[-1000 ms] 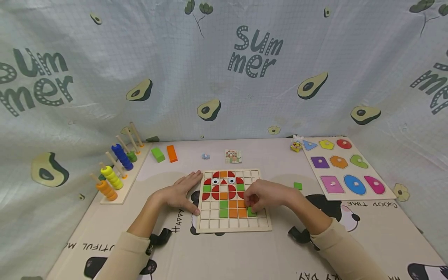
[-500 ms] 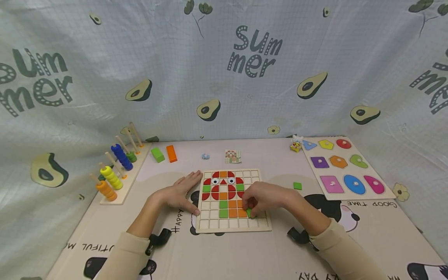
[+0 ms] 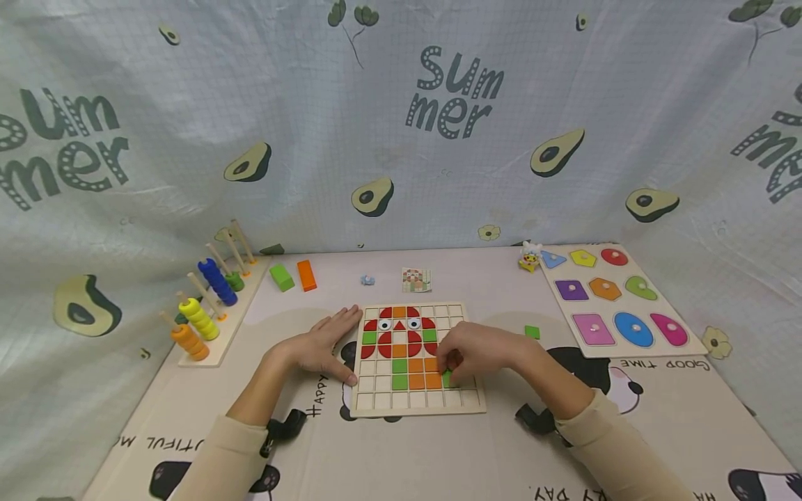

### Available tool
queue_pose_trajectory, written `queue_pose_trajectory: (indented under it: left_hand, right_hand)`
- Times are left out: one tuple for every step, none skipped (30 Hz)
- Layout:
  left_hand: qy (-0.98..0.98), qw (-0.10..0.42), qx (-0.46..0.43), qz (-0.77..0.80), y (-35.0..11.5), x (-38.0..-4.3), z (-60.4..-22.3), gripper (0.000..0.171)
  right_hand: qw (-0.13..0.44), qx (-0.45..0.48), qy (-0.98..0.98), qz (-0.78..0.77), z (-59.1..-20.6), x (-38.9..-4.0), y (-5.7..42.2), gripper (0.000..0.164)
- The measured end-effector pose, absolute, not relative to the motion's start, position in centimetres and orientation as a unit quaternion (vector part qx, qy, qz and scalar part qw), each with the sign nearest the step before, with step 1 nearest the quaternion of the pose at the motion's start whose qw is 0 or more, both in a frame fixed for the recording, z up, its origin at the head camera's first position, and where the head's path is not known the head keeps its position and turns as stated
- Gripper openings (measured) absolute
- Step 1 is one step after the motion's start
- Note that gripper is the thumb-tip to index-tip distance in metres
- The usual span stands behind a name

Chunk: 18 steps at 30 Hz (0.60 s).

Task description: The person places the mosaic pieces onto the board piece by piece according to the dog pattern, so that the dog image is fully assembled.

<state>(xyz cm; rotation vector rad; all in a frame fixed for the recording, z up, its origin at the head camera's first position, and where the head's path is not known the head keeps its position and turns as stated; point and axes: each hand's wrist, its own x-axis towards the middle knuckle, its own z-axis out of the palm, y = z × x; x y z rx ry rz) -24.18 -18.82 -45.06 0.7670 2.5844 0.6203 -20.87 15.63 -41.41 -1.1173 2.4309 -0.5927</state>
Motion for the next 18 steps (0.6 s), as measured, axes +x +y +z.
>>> queue_pose_trajectory:
  left_hand:
    - [0.918, 0.187, 0.272, 0.221, -18.8, -24.2, -45.1, 0.131]
    - [0.918, 0.186, 0.272, 0.222, -18.8, -24.2, -45.1, 0.131]
    - [0.917, 0.186, 0.273, 0.222, -18.8, -24.2, -45.1, 0.131]
    - [0.917, 0.186, 0.272, 0.222, -18.8, -24.2, -45.1, 0.131]
    - [0.917, 0.186, 0.272, 0.223, -18.8, -24.2, -45.0, 0.131]
    - [0.917, 0.187, 0.272, 0.223, -18.8, -24.2, -45.0, 0.131]
    - [0.917, 0.187, 0.273, 0.223, -18.7, -24.2, -45.0, 0.131]
    - [0.917, 0.186, 0.274, 0.222, -18.7, -24.2, -45.0, 0.131]
    - [0.917, 0.186, 0.274, 0.222, -18.7, -24.2, -45.0, 0.131]
    - [0.917, 0.187, 0.274, 0.221, -18.6, -24.2, -45.0, 0.131]
    - [0.917, 0.187, 0.274, 0.221, -18.6, -24.2, -45.0, 0.131]
    - [0.917, 0.187, 0.275, 0.22, -18.6, -24.2, -45.0, 0.131]
    - [0.917, 0.187, 0.274, 0.22, -18.6, -24.2, -45.0, 0.131]
    - [0.918, 0.187, 0.273, 0.22, -18.6, -24.2, -45.0, 0.131]
    - [0.918, 0.187, 0.273, 0.22, -18.6, -24.2, -45.0, 0.131]
    - [0.918, 0.188, 0.272, 0.22, -18.6, -24.2, -45.0, 0.131]
    - [0.918, 0.187, 0.271, 0.22, -18.6, -24.2, -45.0, 0.131]
    - [0.918, 0.187, 0.271, 0.22, -18.6, -24.2, -45.1, 0.131]
  right_hand:
    - [0.192, -0.395, 0.871, -0.219, -41.1, -21.1, 16.1, 0.014]
    - [0.182, -0.388, 0.874, -0.227, -40.8, -21.3, 16.7, 0.015]
    - [0.171, -0.378, 0.879, -0.235, -40.5, -21.6, 17.4, 0.017]
    - [0.161, -0.367, 0.883, -0.243, -40.3, -22.0, 18.2, 0.019]
    - [0.152, -0.355, 0.887, -0.253, -40.0, -22.3, 19.1, 0.022]
    - [0.144, -0.343, 0.891, -0.26, -39.8, -22.7, 20.1, 0.025]
    - [0.14, -0.332, 0.895, -0.263, -39.7, -23.1, 21.1, 0.027]
    - [0.14, -0.319, 0.9, -0.264, -39.7, -23.4, 22.1, 0.029]
    - [0.141, -0.303, 0.905, -0.264, -39.7, -23.7, 23.1, 0.03]
    - [0.147, -0.286, 0.91, -0.263, -39.8, -24.0, 24.1, 0.032]
    - [0.155, -0.268, 0.915, -0.258, -39.9, -24.2, 25.1, 0.033]
    - [0.162, -0.248, 0.922, -0.251, -40.1, -24.3, 25.9, 0.034]
    - [0.172, -0.225, 0.928, -0.243, -40.3, -24.4, 26.7, 0.035]
    - [0.18, -0.208, 0.932, -0.236, -40.5, -24.5, 27.4, 0.035]
    - [0.187, -0.193, 0.936, -0.229, -40.6, -24.6, 28.0, 0.035]
    - [0.194, -0.181, 0.938, -0.224, -40.8, -24.7, 28.4, 0.034]
    - [0.198, -0.174, 0.939, -0.22, -41.0, -24.8, 28.8, 0.033]
    - [0.201, -0.17, 0.94, -0.217, -41.1, -24.9, 29.1, 0.031]
